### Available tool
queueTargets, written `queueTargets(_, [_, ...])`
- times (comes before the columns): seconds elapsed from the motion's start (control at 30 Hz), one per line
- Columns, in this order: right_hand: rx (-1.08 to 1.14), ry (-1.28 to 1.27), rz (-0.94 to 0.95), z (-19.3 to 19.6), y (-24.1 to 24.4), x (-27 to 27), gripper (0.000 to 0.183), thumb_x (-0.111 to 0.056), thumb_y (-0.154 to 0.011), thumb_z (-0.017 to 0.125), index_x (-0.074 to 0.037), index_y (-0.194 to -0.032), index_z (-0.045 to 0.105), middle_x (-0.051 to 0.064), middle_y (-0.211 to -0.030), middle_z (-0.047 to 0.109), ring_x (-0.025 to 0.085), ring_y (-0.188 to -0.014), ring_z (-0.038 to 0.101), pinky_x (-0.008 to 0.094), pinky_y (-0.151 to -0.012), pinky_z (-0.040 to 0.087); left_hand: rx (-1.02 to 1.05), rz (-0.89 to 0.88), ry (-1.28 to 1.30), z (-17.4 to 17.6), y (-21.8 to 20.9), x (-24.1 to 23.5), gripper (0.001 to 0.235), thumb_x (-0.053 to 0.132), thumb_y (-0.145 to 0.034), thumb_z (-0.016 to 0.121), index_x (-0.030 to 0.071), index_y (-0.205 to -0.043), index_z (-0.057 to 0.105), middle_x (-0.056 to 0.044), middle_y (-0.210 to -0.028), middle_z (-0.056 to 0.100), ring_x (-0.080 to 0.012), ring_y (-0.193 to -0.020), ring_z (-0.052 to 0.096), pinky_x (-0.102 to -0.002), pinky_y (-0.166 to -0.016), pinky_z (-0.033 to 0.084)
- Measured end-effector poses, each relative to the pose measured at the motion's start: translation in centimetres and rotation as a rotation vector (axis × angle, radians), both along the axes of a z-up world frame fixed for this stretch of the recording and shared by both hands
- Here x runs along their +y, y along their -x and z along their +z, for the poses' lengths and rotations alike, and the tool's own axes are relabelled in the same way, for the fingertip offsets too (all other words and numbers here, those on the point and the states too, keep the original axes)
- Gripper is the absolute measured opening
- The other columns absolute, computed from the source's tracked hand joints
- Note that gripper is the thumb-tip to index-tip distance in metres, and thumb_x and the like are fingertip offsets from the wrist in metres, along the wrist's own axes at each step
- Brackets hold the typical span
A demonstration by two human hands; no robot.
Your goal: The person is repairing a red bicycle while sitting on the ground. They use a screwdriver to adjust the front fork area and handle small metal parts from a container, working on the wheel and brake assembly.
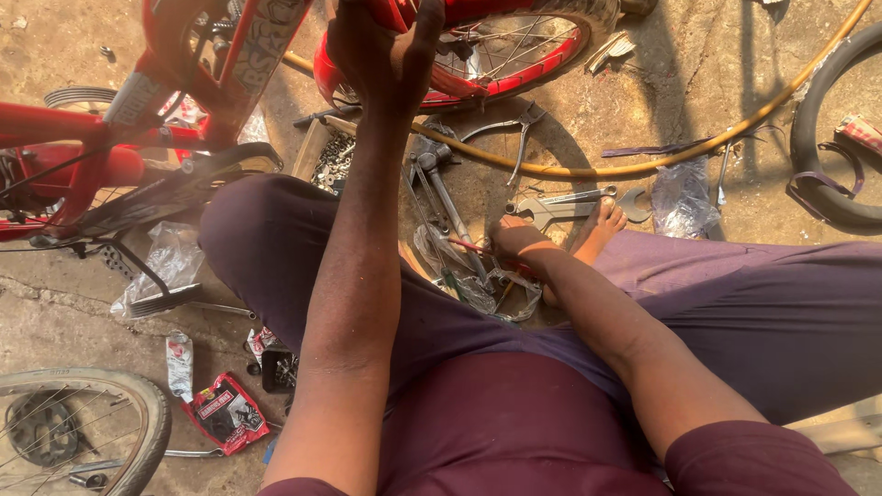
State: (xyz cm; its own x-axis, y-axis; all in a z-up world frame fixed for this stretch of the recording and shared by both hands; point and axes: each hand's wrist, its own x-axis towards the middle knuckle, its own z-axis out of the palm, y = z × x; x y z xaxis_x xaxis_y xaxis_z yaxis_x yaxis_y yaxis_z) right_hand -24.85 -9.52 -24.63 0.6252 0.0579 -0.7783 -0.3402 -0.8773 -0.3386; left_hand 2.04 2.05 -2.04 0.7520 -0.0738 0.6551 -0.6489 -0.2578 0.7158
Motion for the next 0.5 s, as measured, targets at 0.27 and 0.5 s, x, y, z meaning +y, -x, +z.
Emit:
queueTargets(0.27, [-0.339,0.195,0.020,-4.1,3.5,4.0,0.021,-0.014,-0.090,0.063,-0.002,-0.108,0.066,0.025,-0.101,0.070,0.040,-0.090,0.073,0.049,-0.074,0.059,0.020,-0.013,0.059,0.0,0.4,-0.1,0.039,0.033,-0.086,0.086,0.006,-0.097,0.060,-0.008,-0.078,0.062,-0.0248,-0.069,0.062,-0.038,-0.067,0.049])
queueTargets(0.5, [-0.458,0.142,-0.083,-4.6,3.1,1.3,0.026,-0.018,-0.090,0.060,-0.004,-0.111,0.063,0.024,-0.093,0.070,0.039,-0.089,0.068,0.049,-0.075,0.056,0.160,0.046,-0.086,0.9,1.1,-0.1,0.040,0.036,-0.081,0.085,0.008,-0.094,0.060,-0.009,-0.074,0.061,-0.0273,-0.067,0.060,-0.042,-0.065,0.048])
